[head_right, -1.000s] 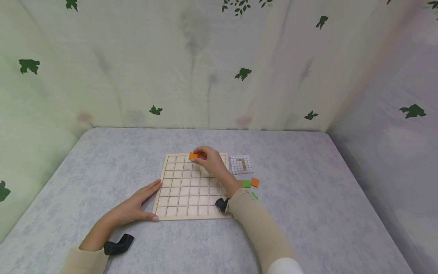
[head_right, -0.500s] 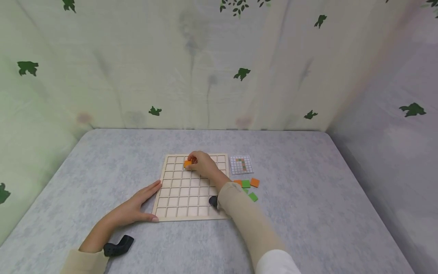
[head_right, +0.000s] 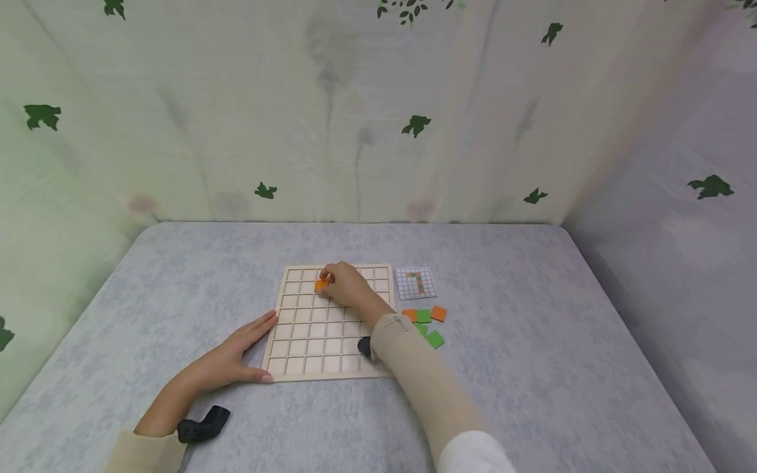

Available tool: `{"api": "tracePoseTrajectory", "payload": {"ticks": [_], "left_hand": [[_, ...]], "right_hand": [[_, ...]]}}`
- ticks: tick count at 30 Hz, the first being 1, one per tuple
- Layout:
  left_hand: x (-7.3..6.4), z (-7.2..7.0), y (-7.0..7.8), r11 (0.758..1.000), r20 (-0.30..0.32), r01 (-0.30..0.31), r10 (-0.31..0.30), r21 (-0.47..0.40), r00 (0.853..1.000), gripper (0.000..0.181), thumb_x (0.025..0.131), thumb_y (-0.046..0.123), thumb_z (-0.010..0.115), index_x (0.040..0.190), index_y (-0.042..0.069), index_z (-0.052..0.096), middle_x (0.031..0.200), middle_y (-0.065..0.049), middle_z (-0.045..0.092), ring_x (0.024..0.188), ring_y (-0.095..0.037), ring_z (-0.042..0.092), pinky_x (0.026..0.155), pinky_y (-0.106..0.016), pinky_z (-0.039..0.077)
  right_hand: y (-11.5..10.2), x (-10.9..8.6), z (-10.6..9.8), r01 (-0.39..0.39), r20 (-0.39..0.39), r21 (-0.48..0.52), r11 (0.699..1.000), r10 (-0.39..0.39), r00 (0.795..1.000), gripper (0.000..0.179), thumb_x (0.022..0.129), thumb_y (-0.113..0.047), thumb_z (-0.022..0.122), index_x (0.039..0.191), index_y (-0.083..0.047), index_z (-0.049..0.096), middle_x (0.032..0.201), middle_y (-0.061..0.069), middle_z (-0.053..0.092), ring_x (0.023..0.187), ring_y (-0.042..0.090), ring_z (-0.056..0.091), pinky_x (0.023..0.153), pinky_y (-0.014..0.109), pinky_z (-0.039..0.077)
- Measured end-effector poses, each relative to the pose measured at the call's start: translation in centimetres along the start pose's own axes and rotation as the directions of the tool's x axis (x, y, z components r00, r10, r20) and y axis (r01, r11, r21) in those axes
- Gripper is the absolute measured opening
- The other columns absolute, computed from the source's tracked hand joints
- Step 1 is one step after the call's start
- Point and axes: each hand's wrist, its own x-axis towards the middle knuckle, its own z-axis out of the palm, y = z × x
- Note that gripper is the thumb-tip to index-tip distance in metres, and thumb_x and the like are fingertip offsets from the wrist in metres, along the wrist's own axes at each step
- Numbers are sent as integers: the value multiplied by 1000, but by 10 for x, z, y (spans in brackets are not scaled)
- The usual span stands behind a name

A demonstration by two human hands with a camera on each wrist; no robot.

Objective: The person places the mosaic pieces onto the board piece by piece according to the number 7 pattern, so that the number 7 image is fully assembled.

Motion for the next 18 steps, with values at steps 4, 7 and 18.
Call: {"api": "tracePoseTrajectory", "payload": {"ticks": [4, 7, 18], "left_hand": [[-1, -1, 0, 1000, 1, -8, 8, -4, 1000, 107, 63, 49, 75, 143, 4, 21, 149, -10, 13, 132, -35, 13, 100, -55, 17], [0, -1, 0, 1000, 1, -13, 13, -9, 1000, 107, 63, 48, 76, 143, 4, 21, 149, -10, 13, 132, -35, 12, 100, -54, 17], [-1, -1, 0, 1000, -9, -5, 5, 1, 1000, 107, 62, 48, 77, 143, 3, 21, 148, -11, 13, 132, -35, 12, 100, -55, 17]], "right_hand": [[-1, -9, -9, 43, -28, 141, 989, -40, 999, 38, 83, -21, 65, 119, -11, 56, 101, 3, 54, 89, 16, 49, 75, 29, 43], [-2, -21, -20, 107, -74, 209, 972, -94, 993, 42, 84, -22, 65, 122, -10, 54, 111, 9, 53, 97, 19, 50, 78, 31, 43], [10, -80, -64, 279, -266, 283, 918, -204, 942, 50, 82, -24, 66, 127, -9, 49, 120, 5, 51, 108, 26, 46, 87, 39, 39]]}}
